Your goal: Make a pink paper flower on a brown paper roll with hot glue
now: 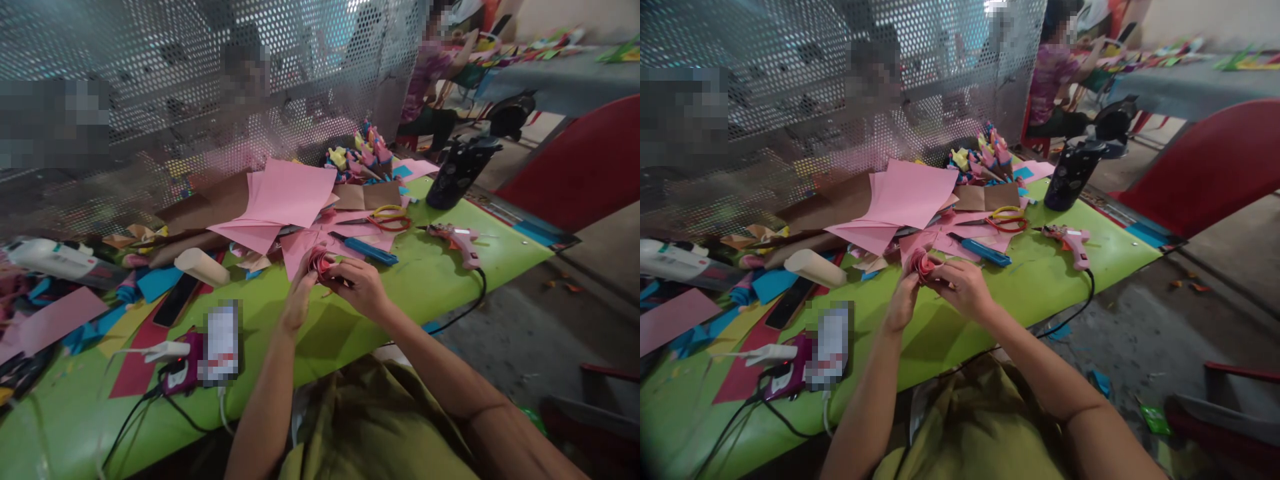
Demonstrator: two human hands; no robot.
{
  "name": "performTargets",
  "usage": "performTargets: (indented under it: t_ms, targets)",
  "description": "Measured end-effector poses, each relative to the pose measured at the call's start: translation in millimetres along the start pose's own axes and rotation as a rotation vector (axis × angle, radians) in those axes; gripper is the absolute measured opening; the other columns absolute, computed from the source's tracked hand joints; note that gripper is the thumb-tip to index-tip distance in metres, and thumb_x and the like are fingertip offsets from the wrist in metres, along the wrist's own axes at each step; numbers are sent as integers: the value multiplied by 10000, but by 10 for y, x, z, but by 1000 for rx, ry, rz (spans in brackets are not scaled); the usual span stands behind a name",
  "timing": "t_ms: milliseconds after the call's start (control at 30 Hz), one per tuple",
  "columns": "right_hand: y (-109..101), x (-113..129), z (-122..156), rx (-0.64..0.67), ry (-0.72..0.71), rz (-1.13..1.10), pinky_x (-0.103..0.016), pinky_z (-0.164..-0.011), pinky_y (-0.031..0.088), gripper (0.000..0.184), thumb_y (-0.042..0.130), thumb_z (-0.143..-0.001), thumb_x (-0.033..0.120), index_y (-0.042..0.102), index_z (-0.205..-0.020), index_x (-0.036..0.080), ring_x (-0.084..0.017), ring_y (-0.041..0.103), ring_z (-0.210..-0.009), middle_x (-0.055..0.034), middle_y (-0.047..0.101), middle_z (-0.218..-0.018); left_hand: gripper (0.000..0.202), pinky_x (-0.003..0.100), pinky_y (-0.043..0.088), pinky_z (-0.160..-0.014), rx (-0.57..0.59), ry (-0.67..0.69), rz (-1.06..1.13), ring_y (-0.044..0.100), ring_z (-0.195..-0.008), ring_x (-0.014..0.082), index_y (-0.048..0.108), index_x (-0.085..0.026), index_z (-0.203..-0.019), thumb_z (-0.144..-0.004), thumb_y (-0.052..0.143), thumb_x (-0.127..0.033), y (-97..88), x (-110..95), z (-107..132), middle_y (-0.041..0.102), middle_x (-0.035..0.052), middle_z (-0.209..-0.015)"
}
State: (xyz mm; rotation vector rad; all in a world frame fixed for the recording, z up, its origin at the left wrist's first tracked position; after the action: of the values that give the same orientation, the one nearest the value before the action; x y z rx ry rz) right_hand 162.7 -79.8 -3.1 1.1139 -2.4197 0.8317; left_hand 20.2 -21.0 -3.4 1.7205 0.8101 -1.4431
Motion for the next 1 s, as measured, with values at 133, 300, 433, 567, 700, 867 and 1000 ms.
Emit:
performTargets:
  t_ms: [133,300,433,567,700,867,1000]
  targets:
    - [12,-4,-6,7,32,-24,-243,-598,478,140,671,-940,289,720,-838,206,-147,611,-610,-29,683,-704,436,424,360,-1201,-4,-2,4,491,-1405,256,632,-270,-1312,-898,574,-389,-2,-15,8,585,39,-1476]
    - [31,-43,18,17,109,-83,-239,-602,490,161,701,-923,323,725,-815,206,-148,634,-629,-29,700,-719,466,445,323,-1226,9,0,8,452,-1440,275,624,-264,-1327,-886,594,-411,-10,1,6,568,45,-1499]
    - [29,-60,30,-4,137,-90,-236,-567,479,216,707,-916,370,722,-781,202,-142,612,-587,-28,691,-684,467,447,288,-1247,0,-9,10,443,-1447,280,627,-262,-1330,-884,594,-398,-21,35,-6,589,38,-1479]
    - [13,-33,16,-13,92,-68,-235,-576,475,193,702,-924,344,728,-797,201,-140,609,-591,-27,684,-677,472,438,305,-1235,25,9,-15,459,-1435,261,620,-256,-1338,-891,586,-403,-27,28,-6,593,56,-1470]
    - [-12,10,6,-15,64,-41,-235,-568,469,138,699,-927,301,738,-845,196,-131,587,-572,-27,678,-681,449,425,352,-1199,25,24,-32,520,-1374,259,625,-265,-1333,-907,573,-399,-17,-2,7,642,54,-1397]
    - [-32,17,26,-22,62,-56,-231,-542,460,127,665,-947,283,745,-897,198,-124,572,-551,-22,677,-684,437,423,400,-1151,1,33,-56,565,-1312,265,637,-260,-1303,-892,584,-395,-5,-31,2,673,64,-1335]
    - [-23,-13,37,4,82,-48,-239,-566,471,157,643,-960,284,752,-880,205,-133,588,-575,-28,684,-692,461,436,397,-1149,4,25,-49,535,-1347,275,629,-271,-1312,-876,594,-413,-16,-11,-11,630,63,-1409]
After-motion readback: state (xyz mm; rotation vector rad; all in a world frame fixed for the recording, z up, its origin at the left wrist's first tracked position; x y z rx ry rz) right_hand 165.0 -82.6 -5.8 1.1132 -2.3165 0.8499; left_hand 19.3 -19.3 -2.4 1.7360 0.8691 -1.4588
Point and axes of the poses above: each hand's wrist, its own z-axis away from the middle knuckle, its own y-axis out of the palm, x = y × z, the point moved 1 cm from there along -z, towards the middle knuckle
